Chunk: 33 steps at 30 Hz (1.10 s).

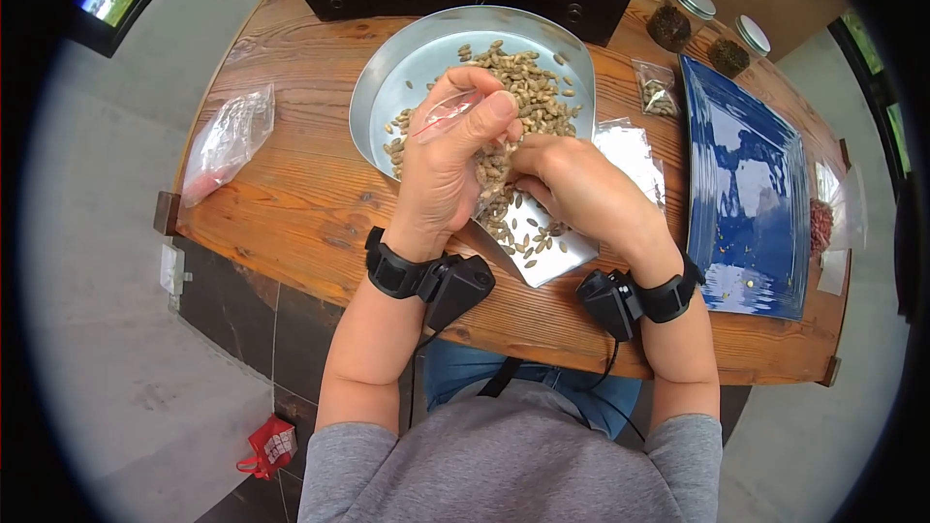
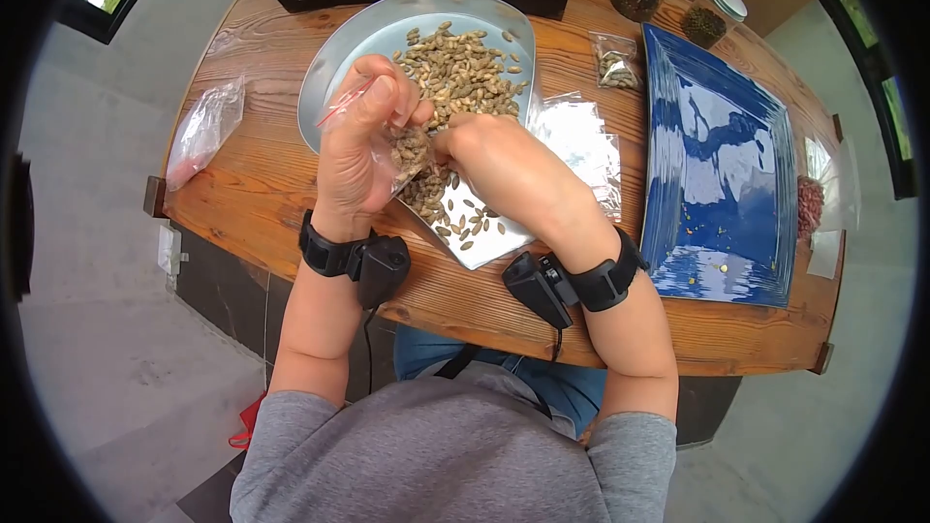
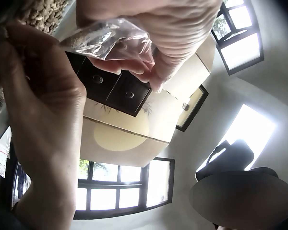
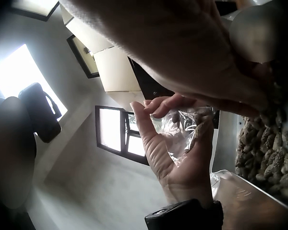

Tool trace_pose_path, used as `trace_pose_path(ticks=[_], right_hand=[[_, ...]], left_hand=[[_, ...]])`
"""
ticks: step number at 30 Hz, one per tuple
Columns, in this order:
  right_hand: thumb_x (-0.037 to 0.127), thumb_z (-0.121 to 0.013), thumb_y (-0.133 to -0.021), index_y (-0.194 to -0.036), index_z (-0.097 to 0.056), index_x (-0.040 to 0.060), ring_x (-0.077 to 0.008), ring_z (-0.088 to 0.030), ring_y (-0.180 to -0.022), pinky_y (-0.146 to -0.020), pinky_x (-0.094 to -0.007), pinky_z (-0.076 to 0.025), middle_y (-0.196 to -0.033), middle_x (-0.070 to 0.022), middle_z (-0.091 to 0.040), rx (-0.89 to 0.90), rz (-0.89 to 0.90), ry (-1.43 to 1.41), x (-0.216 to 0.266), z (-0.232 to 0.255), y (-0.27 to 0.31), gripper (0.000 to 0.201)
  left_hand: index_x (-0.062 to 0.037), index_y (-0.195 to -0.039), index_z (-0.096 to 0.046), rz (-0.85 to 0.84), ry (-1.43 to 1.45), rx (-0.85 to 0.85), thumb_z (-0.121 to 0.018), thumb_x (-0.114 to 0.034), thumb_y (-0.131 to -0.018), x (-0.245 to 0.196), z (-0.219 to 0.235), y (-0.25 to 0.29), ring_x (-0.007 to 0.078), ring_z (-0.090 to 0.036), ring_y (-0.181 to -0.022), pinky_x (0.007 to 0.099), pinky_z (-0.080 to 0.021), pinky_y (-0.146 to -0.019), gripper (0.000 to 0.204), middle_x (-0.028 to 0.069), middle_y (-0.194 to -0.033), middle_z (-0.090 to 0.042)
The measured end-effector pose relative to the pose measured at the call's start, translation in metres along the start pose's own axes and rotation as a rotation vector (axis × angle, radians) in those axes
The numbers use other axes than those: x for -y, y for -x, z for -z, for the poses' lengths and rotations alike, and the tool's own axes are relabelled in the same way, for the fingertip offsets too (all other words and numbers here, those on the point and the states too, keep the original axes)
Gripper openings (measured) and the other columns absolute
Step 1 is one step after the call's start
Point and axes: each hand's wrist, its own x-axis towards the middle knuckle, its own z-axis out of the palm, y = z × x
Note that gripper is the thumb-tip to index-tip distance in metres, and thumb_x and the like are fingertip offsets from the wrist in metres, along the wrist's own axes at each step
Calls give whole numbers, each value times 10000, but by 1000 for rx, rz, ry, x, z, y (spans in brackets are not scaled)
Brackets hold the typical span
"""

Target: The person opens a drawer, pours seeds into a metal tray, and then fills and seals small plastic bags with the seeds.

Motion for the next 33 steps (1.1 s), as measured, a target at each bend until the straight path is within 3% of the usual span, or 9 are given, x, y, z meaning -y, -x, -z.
trace_pose_path(ticks=[1, 5, 9, 12, 15, 19, 24, 27, 33], right_hand=[[-3, -541, -710, -792, -615, -8, -317, -586, -774, -687, -377, -466, -791, -166, -594, 0, -2, 2, 0, 3, 0, 110], [44, -586, -711, -791, -630, -6, -335, -591, -724, -666, -377, -471, -746, -192, -601, -120, -67, -48, -1, 13, -2, 105], [77, -617, -728, -843, -636, 10, -324, -597, -660, -615, -355, -475, -721, -186, -602, -274, -136, -115, 0, 26, -2, 134], [95, -615, -756, -849, -634, 1, -214, -595, -560, -557, -286, -467, -677, -143, -616, -282, -268, -269, -1, 34, -2, 133], [68, -597, -764, -852, -631, -16, -149, -584, -546, -543, -259, -463, -673, -105, -625, -358, -245, -395, 0, 40, 0, 126], [24, -583, -779, -885, -624, -31, -75, -557, -695, -617, -199, -444, -748, -38, -609, -300, -99, -405, 16, 57, 7, 126], [-20, -611, -688, -843, -635, 7, -203, -582, -700, -641, -279, -463, -749, -94, -602, -180, 81, -215, 26, 54, 11, 159], [-20, -617, -680, -825, -630, 5, -211, -584, -703, -639, -283, -468, -756, -96, -604, -161, 169, -134, 26, 51, 11, 147], [-34, -611, -678, -843, -625, 6, -222, -590, -727, -649, -287, -478, -787, -101, -609, -151, 113, -160, 27, 53, 14, 170]], left_hand=[[-89, -883, -502, 7, -76, -10, -619, -179, -805, -1, -2, 1, 97, -359, -624, 252, -349, -620, 167, -15, -658, -398], [-82, -894, -506, 46, -99, -31, -616, -152, -797, -2, -2, 0, 98, -362, -612, 244, -338, -590, 162, -12, -653, -407], [-65, -895, -524, 133, -109, 21, -641, -127, -778, -1, 0, 2, 80, -424, -617, 212, -357, -568, 177, -3, -703, -493], [-54, -903, -539, 206, -143, 41, -679, -122, -756, -2, -2, 3, 57, -485, -649, 181, -396, -585, 214, 0, -755, -552], [-61, -921, -542, 285, -217, 49, -683, -102, -741, -1, -10, 4, 55, -500, -682, 186, -411, -619, 233, -11, -762, -550], [-48, -923, -537, 392, -329, 189, -688, -78, -739, 3, -10, 5, 68, -550, -797, 209, -457, -729, 239, 10, -820, -572], [-31, -1009, -535, 394, -370, 306, -663, -11, -701, 9, -13, 8, 84, -563, -810, 213, -465, -705, 334, 4, -858, -580], [-23, -1019, -532, 393, -439, 368, -667, -13, -692, 11, -9, 8, 90, -564, -810, 219, -470, -701, 354, 12, -870, -579], [-20, -997, -531, 389, -401, 349, -688, -22, -675, 12, -12, 9, 92, -564, -809, 224, -476, -693, 358, 17, -877, -571]])
